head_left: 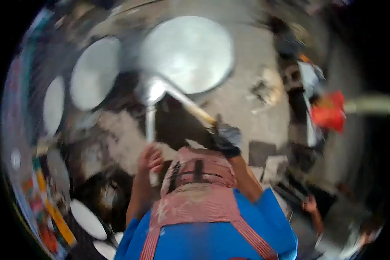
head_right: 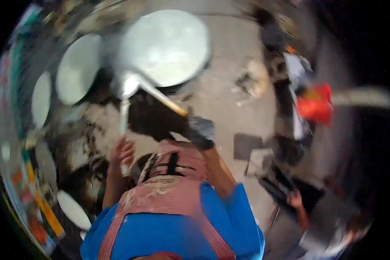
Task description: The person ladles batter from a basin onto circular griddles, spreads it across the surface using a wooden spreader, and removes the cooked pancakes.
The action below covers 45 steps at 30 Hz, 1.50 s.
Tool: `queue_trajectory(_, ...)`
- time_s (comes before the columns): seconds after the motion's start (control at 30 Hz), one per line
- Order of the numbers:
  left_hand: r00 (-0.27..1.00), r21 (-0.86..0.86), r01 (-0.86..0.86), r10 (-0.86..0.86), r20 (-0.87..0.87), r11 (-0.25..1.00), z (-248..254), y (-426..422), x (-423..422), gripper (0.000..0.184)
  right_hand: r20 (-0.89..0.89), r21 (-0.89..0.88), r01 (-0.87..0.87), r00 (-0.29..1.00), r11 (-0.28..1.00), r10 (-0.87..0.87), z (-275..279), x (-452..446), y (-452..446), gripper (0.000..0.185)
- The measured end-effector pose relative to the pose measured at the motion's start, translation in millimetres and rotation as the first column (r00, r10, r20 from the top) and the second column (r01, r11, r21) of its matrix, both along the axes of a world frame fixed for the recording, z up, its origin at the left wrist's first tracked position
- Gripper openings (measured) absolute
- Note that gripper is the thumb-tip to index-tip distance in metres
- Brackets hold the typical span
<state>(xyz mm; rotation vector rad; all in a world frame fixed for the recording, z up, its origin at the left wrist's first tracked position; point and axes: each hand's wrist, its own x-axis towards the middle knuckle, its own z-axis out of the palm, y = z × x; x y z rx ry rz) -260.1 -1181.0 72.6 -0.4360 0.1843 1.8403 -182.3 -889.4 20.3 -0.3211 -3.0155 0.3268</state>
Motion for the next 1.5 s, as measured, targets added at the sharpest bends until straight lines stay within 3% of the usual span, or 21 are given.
queue_trajectory(0.07, 0.927, 0.075, -0.102, 0.067, 0.369, 0.992, 38.3, 6.4, -2.5, 0.039, -0.15, 0.162, 0.027, 0.989, 0.986, -0.002, -12.5, 4.6, -1.6, 0.047)
queue_trajectory(0.1, 0.948, 0.087, -0.161, 0.13, 0.292, 0.983, 45.9, 9.2, 1.2, 0.025, 0.094, 0.082, 0.12, 0.987, 0.989, -0.128, -0.7, -1.9, -3.6, 0.047)
queue_trajectory(0.13, 0.954, 0.093, -0.241, 0.218, 0.208, 0.966, 49.3, 4.1, 3.9, 0.043, -0.07, 0.114, 0.136, 0.989, 0.984, -0.128, 23.0, 0.9, -4.6, 0.047)
queue_trajectory(0.2, 0.969, 0.129, -0.196, 0.171, 0.179, 0.972, 53.3, -4.9, 7.4, 0.044, -0.276, -0.001, 0.147, 0.951, 0.989, -0.142, 30.9, -3.6, -4.7, 0.045)
queue_trajectory(0.4, 0.977, 0.017, -0.195, 0.193, 0.091, 0.981, 57.5, -26.8, 5.7, 0.046, 0.125, -0.032, 0.35, 0.931, 0.936, -0.343, -22.5, -5.1, 27.3, 0.044)
queue_trajectory(0.47, 0.972, -0.006, -0.207, 0.207, 0.114, 0.978, 61.7, -23.9, 8.1, 0.043, 0.14, -0.05, 0.581, 0.809, 0.812, -0.571, -14.8, 6.2, 46.3, 0.044)
queue_trajectory(0.57, 0.958, -0.013, -0.243, 0.242, 0.152, 0.97, 49.9, -35.7, 17.6, 0.042, -0.108, -0.236, 0.624, 0.745, 0.745, -0.658, -20.0, 19.2, 59.6, 0.041)
queue_trajectory(0.67, 0.977, 0.097, -0.175, 0.161, 0.14, 0.98, 2.0, -70.1, 24.6, 0.04, -0.072, -0.437, 0.565, 0.753, 0.699, -0.654, 3.1, 2.3, 48.9, 0.037)
queue_trajectory(0.8, 0.922, 0.115, -0.292, 0.248, 0.296, 0.949, -12.0, -73.4, 44.9, 0.029, 0.132, -0.721, 0.4, 0.881, 0.566, -0.455, -2.2, -41.4, 26.7, 0.032)
queue_trajectory(0.83, 0.892, 0.063, -0.351, 0.313, 0.327, 0.934, -15.5, -72.1, 54.1, 0.033, 0.174, -0.951, 0.266, 0.882, 0.159, -0.439, -0.8, -51.9, 8.8, 0.026)
queue_trajectory(0.87, 0.882, 0.038, -0.417, 0.394, 0.259, 0.908, -17.0, -73.8, 61.7, 0.023, 0.169, -0.912, 0.267, 0.936, 0.312, -0.308, 0.6, -67.6, -1.5, 0.02)
queue_trajectory(0.9, 0.861, 0.016, -0.482, 0.471, 0.192, 0.876, -19.3, -73.6, 68.8, 0.017, 0.195, -0.953, 0.246, 0.945, 0.177, -0.263, -7.5, -88.2, -17.3, 0.017)
queue_trajectory(0.93, 0.804, -0.105, -0.573, 0.583, 0.119, 0.813, -11.2, -70.1, 73.0, 0.018, 0.21, -0.927, 0.236, 0.971, 0.293, -0.118, -38.1, -102.4, -21.0, 0.014)
queue_trajectory(1.0, 0.676, -0.38, -0.694, 0.736, -0.05, 0.612, 2.7, -57.4, 77.9, 0.022, 0.301, -0.921, 0.268, 0.95, 0.282, 0.081, -46.9, -144.6, -41.2, 0.015)
queue_trajectory(1.1, 0.423, -0.352, -0.871, 0.887, -0.185, 0.342, 26.8, -24.1, 103.7, 0.022, 0.056, -0.987, -0.013, 0.906, 0.161, 0.419, -64.6, -202.3, -68.8, 0.007)
queue_trajectory(1.13, 0.347, -0.374, -0.896, 0.904, -0.249, 0.241, 38.6, -12.6, 108.9, 0.023, 0.216, -0.97, 0.244, 0.818, 0.019, 0.534, -63.6, -223.8, -74.2, 0.003)
queue_trajectory(1.2, 0.259, -0.362, -0.919, 0.93, -0.262, 0.154, 6.1, 10.8, 129.0, 0.017, 0.087, -0.982, -0.082, 0.602, 0.17, 0.794, -52.9, -262.0, -94.5, 0.003)
queue_trajectory(1.3, -0.107, -0.231, -0.97, 0.987, 0.118, -0.078, -1.2, 1.2, 187.3, 0.009, -0.04, -0.992, -0.125, 0.462, 0.02, 0.886, -15.6, -240.5, -194.1, 0.001)
queue_trajectory(1.4, -0.29, -0.152, -0.948, 0.956, 0.055, -0.279, 9.4, -0.5, 250.4, 0.006, -0.327, -0.66, -0.72, 0.021, -0.213, 0.945, -24.6, -205.4, -286.0, 0.005)
queue_trajectory(1.43, -0.343, -0.163, -0.93, 0.938, 0.059, -0.329, -1.4, 2.5, 270.0, 0.02, -0.035, -0.786, -0.619, 0.04, -0.003, 0.999, -17.9, -187.7, -315.4, 0.005)
queue_trajectory(1.5, -0.475, -0.214, -0.864, 0.879, 0.048, -0.455, 2.7, 3.6, 297.0, 0.021, 0.094, -0.908, -0.41, -0.015, 0.08, 0.995, -20.8, -144.3, -356.4, 0.008)
